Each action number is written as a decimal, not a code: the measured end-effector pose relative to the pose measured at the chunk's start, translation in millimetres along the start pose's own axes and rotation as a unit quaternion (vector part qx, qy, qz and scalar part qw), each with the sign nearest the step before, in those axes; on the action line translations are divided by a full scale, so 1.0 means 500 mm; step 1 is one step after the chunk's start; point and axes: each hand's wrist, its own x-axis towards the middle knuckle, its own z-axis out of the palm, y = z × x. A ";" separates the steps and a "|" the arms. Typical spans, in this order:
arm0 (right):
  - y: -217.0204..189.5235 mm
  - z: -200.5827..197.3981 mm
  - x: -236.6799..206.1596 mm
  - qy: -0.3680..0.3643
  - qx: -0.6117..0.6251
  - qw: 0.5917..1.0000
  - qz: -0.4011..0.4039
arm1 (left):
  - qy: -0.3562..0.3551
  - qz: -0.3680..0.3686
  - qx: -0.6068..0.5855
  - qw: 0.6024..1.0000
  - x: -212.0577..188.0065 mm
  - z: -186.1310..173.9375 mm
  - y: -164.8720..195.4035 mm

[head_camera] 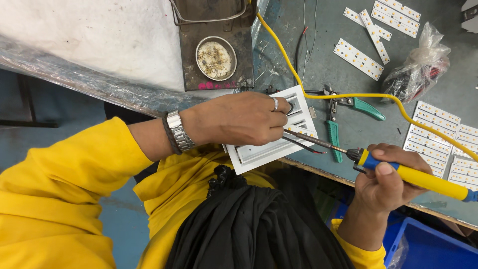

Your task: The person strips wire insulation, twists the exposed strands, and applies flux. They then solder the wires to LED strips mounted in a white aluminum housing, using a soldering iron and solder. The person handles multiple LED strips and housings on the workbench.

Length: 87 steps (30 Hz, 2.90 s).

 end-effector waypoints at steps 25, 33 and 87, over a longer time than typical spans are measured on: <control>-0.013 0.013 -0.003 -0.016 0.038 0.999 0.009 | -0.044 0.004 -0.010 0.999 0.011 -0.012 -0.001; -0.004 -0.002 -0.005 -0.047 0.051 0.998 0.012 | -0.047 0.008 -0.012 0.999 0.015 -0.015 -0.002; -0.016 0.004 -0.004 -0.033 0.030 0.999 -0.005 | -0.064 0.039 0.020 0.997 0.022 -0.022 -0.004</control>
